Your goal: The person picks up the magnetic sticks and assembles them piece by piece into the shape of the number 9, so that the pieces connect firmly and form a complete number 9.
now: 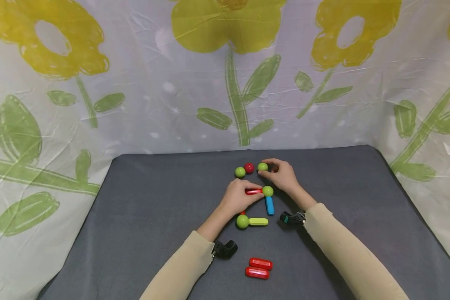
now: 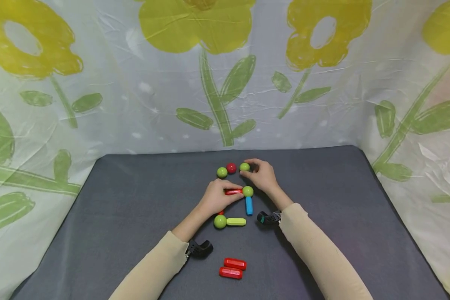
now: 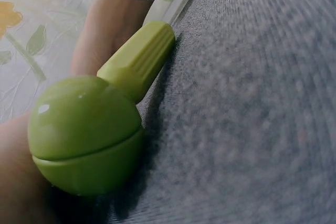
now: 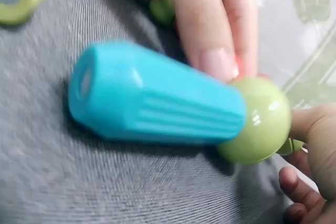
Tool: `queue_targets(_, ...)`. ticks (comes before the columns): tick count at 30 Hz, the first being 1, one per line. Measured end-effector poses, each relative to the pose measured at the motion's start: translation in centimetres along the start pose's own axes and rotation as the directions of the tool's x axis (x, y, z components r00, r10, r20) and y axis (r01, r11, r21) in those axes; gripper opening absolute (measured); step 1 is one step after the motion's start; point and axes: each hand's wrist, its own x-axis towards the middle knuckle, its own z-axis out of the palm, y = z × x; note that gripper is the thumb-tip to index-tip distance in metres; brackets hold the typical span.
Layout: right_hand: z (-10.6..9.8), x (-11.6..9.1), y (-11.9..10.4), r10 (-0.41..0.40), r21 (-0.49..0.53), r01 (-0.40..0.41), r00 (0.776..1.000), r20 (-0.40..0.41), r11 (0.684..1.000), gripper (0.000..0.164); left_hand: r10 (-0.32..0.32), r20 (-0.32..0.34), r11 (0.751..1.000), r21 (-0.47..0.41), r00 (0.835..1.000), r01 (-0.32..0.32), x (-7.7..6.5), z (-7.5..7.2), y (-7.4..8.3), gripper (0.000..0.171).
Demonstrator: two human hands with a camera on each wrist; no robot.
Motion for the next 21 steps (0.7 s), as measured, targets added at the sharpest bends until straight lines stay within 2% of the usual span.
queue_targets(4,-1.3,-2.1,-0.6,-0.023,0.048,0.024,0.999,-0.024,0.999,0.048,-0.004,0.000,1.000,-0.017,1.000,0.004,-0.1,0.2,0.3,0.024)
queue_targets(9,-2.7,-6.7,-1.1,-0.111,0.100,0.113,0.994,-0.023,0.989,0.045,-0.020,-0.004,0.999,-0.024,1.000,0.020,-0.3,0.0,0.5,0.026)
queue_targets(15,-3.1,-11.9,0.7,-0.171,0.167,0.174,0.985,-0.032,0.971,0.037,-0.011,-0.014,1.000,-0.009,1.000,0.010,-0.2,-0.4,0.6,0.026)
queue_targets(21,-3.0,-14.2,2.4,-0.229,0.199,0.224,0.973,0.001,0.954,0.034,-0.017,-0.014,1.000,-0.017,1.000,0.017,-0.2,-0.2,0.4,0.029)
